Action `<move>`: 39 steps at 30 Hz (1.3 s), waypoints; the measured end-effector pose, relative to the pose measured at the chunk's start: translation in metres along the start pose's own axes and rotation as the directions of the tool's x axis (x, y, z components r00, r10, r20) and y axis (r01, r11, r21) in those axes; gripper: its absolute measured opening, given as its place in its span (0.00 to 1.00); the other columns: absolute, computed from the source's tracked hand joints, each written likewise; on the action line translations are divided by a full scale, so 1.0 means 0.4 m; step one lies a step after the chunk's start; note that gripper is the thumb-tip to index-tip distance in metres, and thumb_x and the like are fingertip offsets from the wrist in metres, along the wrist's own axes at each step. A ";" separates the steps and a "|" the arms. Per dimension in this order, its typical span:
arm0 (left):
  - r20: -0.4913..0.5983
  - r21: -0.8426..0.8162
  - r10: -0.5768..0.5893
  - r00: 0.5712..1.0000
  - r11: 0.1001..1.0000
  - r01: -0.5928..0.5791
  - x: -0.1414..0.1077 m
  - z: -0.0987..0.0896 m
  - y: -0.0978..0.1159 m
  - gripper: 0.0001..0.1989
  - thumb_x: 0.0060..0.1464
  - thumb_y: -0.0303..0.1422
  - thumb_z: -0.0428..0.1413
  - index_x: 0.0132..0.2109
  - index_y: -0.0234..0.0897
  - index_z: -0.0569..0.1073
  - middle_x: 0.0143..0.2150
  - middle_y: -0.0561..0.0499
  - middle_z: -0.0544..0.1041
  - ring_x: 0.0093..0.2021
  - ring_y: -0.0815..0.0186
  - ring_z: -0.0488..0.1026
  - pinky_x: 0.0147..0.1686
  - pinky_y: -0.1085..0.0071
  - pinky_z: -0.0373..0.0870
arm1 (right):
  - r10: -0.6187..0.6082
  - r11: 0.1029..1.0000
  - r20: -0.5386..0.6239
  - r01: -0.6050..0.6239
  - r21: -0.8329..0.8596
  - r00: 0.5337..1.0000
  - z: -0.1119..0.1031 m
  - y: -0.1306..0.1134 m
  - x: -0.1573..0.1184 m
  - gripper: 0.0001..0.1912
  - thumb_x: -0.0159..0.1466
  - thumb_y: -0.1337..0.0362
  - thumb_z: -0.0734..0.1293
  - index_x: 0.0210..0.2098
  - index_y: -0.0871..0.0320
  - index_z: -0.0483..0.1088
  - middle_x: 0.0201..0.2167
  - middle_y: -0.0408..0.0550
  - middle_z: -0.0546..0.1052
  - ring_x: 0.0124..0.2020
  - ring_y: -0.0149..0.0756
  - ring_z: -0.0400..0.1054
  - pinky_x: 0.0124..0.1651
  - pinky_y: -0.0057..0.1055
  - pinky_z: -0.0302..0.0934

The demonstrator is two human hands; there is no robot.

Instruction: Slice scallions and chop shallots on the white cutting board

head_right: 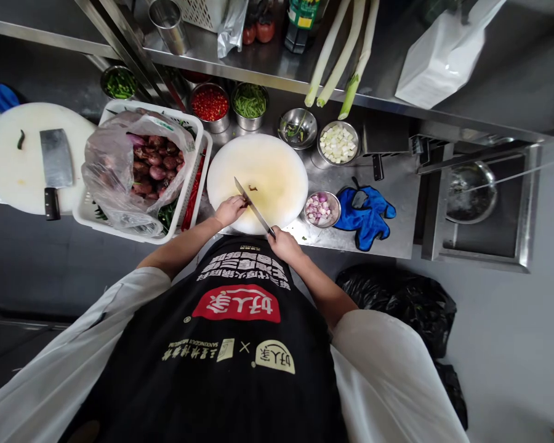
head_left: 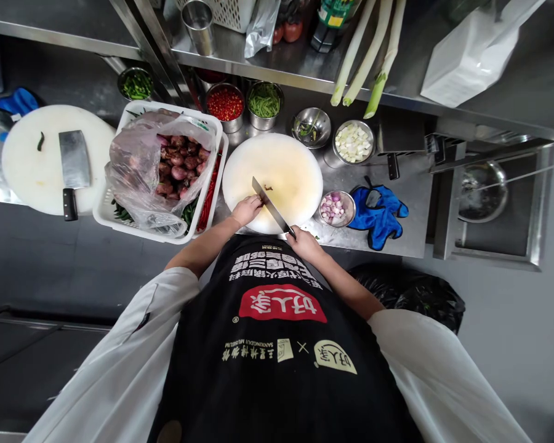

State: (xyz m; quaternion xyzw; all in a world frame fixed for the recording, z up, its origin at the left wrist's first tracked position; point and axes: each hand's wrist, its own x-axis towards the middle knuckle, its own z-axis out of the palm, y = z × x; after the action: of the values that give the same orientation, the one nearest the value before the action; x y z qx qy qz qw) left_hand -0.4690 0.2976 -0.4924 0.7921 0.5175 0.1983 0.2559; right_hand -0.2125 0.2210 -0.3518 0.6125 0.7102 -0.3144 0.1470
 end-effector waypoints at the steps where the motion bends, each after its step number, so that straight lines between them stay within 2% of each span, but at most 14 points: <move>1: -0.007 -0.016 0.007 1.000 1.000 -0.008 0.001 0.002 -0.002 0.06 0.66 0.28 0.59 0.47 0.38 0.80 0.57 0.39 0.80 0.58 0.51 0.78 0.61 0.54 0.76 | 0.003 1.000 -0.004 -0.003 0.008 1.000 0.006 -0.007 0.019 0.18 0.79 0.55 0.59 0.59 0.57 0.72 0.49 0.58 0.85 0.49 0.48 0.79 0.48 0.33 0.65; 4: -0.035 -0.047 -0.007 0.999 0.999 0.005 0.003 0.006 0.000 0.04 0.65 0.29 0.59 0.45 0.38 0.79 0.55 0.40 0.79 0.56 0.52 0.78 0.58 0.56 0.77 | 0.010 1.000 -0.020 -0.010 0.027 1.000 0.023 -0.029 0.071 0.16 0.79 0.56 0.59 0.57 0.57 0.72 0.49 0.58 0.85 0.49 0.47 0.79 0.48 0.32 0.65; 6: -0.061 -0.048 -0.061 0.996 0.997 0.058 0.005 0.006 0.005 0.03 0.63 0.28 0.60 0.43 0.39 0.77 0.51 0.40 0.79 0.53 0.52 0.78 0.55 0.57 0.78 | 0.010 0.999 -0.020 -0.009 0.032 1.000 0.031 -0.032 0.087 0.17 0.78 0.56 0.60 0.58 0.57 0.72 0.49 0.58 0.85 0.48 0.46 0.79 0.48 0.31 0.65; 10: -0.104 -0.044 -0.216 0.971 0.976 0.213 0.015 0.003 0.012 0.10 0.54 0.24 0.64 0.43 0.39 0.75 0.40 0.43 0.78 0.43 0.51 0.78 0.49 0.56 0.78 | 0.010 0.998 -0.021 -0.009 0.057 1.000 0.037 0.008 0.067 0.20 0.78 0.55 0.60 0.63 0.56 0.71 0.51 0.56 0.84 0.51 0.48 0.79 0.49 0.32 0.65; 12: -0.126 -0.084 -0.235 0.964 0.970 0.226 0.023 0.002 0.016 0.14 0.52 0.24 0.65 0.45 0.39 0.75 0.41 0.43 0.79 0.44 0.51 0.78 0.49 0.56 0.78 | 0.027 0.998 -0.040 -0.025 0.064 0.999 0.036 0.041 0.047 0.22 0.78 0.54 0.60 0.65 0.55 0.70 0.53 0.56 0.84 0.53 0.49 0.78 0.50 0.33 0.65; 17: -0.191 -0.231 -0.160 0.968 0.966 0.114 0.034 0.014 0.029 0.10 0.59 0.23 0.59 0.47 0.40 0.74 0.52 0.44 0.80 0.53 0.57 0.79 0.56 0.61 0.77 | 0.067 0.997 -0.059 -0.065 0.043 0.996 0.019 0.086 0.032 0.21 0.76 0.58 0.61 0.64 0.58 0.73 0.54 0.58 0.84 0.55 0.51 0.78 0.53 0.35 0.66; 21: -0.150 -0.216 -0.101 0.983 0.974 0.067 0.023 0.027 0.022 0.08 0.64 0.25 0.58 0.48 0.40 0.76 0.55 0.45 0.81 0.59 0.59 0.78 0.62 0.61 0.75 | 0.043 0.999 -0.036 -0.042 0.028 0.998 0.006 0.064 0.045 0.23 0.74 0.63 0.63 0.66 0.58 0.71 0.53 0.59 0.84 0.54 0.51 0.78 0.53 0.35 0.67; 25: -0.118 -0.136 -0.046 0.992 0.990 0.029 0.015 0.024 0.009 0.11 0.65 0.27 0.59 0.52 0.38 0.80 0.60 0.41 0.78 0.62 0.57 0.77 0.66 0.59 0.74 | 0.052 0.999 -0.076 -0.052 0.003 0.996 -0.002 0.029 0.028 0.24 0.76 0.60 0.60 0.69 0.58 0.68 0.50 0.60 0.85 0.51 0.52 0.80 0.52 0.36 0.67; 31: -0.093 -0.077 0.020 0.995 0.997 -0.027 0.028 0.015 0.011 0.11 0.68 0.30 0.57 0.52 0.39 0.83 0.54 0.40 0.80 0.59 0.54 0.78 0.64 0.55 0.76 | 0.020 0.999 -0.075 -0.023 -0.030 0.997 -0.020 0.006 -0.024 0.23 0.77 0.59 0.60 0.68 0.56 0.68 0.49 0.58 0.85 0.50 0.51 0.80 0.52 0.36 0.67; 39: -0.112 -0.101 0.018 0.994 0.994 -0.030 0.019 0.026 0.008 0.11 0.69 0.30 0.55 0.50 0.38 0.83 0.53 0.39 0.81 0.59 0.53 0.77 0.63 0.53 0.76 | 0.031 0.999 -0.017 -0.031 -0.032 0.999 -0.054 0.015 -0.042 0.18 0.78 0.57 0.60 0.60 0.57 0.73 0.49 0.58 0.84 0.50 0.49 0.80 0.50 0.34 0.65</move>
State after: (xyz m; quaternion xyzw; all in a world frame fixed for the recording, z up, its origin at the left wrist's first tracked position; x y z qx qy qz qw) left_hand -0.4578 0.3016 -0.4983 0.7719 0.5105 0.2712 0.2646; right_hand -0.1993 0.2216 -0.3271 0.6236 0.7067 -0.2956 0.1558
